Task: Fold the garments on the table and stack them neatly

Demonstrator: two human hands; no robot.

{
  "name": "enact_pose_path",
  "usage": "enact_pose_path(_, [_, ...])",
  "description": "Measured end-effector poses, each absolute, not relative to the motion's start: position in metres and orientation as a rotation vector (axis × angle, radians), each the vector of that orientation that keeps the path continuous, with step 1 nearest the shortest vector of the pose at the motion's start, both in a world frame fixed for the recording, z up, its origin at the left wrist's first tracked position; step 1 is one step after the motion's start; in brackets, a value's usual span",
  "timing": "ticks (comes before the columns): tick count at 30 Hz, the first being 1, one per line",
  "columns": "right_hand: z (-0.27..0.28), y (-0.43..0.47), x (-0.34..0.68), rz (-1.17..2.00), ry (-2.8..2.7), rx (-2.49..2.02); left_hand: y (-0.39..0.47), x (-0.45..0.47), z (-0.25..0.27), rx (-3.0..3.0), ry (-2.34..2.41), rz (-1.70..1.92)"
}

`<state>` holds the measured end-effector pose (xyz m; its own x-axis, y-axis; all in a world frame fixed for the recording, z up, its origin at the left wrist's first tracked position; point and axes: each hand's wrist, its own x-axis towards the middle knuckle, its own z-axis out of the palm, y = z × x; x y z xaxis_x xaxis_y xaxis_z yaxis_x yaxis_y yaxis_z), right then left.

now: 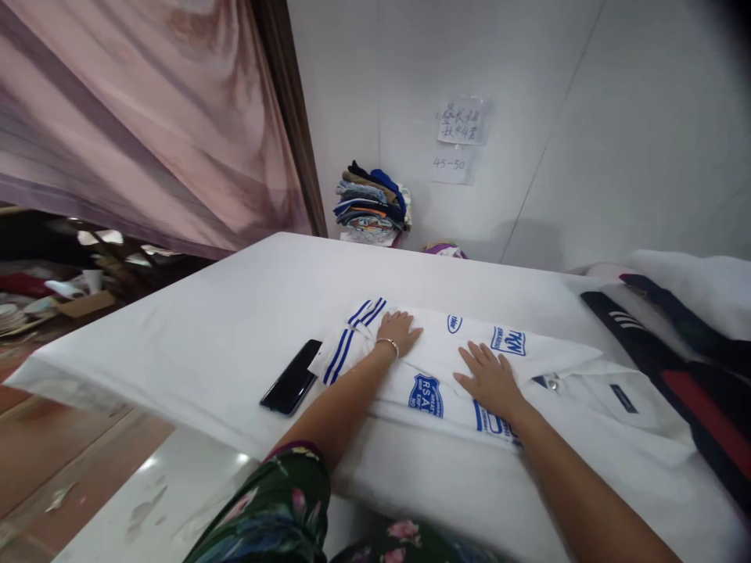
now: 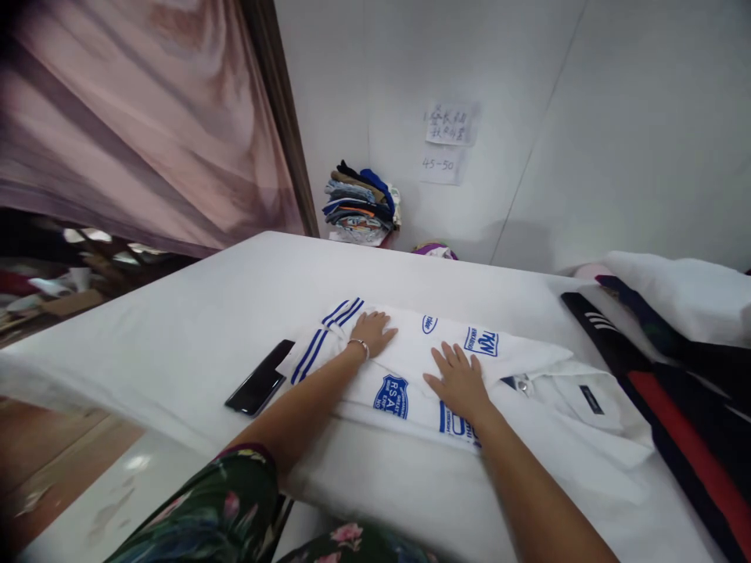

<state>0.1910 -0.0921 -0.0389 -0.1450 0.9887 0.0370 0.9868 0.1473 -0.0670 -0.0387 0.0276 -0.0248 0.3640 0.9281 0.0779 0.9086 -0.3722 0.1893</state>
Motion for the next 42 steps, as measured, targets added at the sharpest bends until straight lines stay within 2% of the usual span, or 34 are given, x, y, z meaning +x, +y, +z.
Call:
enact_pose_path(6, [-0.041, -0.092, 0.192, 0.035, -2.329, -1.997, 0.027, -0.074, -0.001, 2.367, 2.011, 0.627])
enact_pose_path(10, [-0.042, -0.092, 0.194, 0.030, -2.310, -1.954, 0.037, -0.096, 0.007, 1.983, 2.269, 0.493])
enact_pose_path(18, [-0.034, -0.093, 0.194, 0.094, -2.211, -1.960, 0.035, -0.115, 0.019, 1.958, 2.265, 0.494])
enact_pose_path(22, [-0.027, -0.092, 0.192, 0.174, -2.170, -2.010, 0.037, -0.130, 0.020, 1.819, 2.240, 0.274])
enact_pose_path(26, [-0.020, -0.092, 0.191, 0.269, -2.145, -2.001, 0.033, -0.115, 0.025, 2.135, 2.284, 0.392])
enact_pose_path(29, [-0.018, -0.092, 0.191, 0.295, -2.137, -1.990, 0.025, -0.091, 0.022, 2.473, 2.089, 0.543])
enact_pose_path(35, [-0.016, -0.079, 0.206, 0.321, -2.062, -2.005, 0.032, -0.066, -0.010, 2.516, 1.860, -0.030])
enact_pose_path(42, [-0.011, -0.067, 0.279, 0.302, -1.914, -2.304, 0.037, -0.067, -0.013, 2.499, 1.893, -0.098])
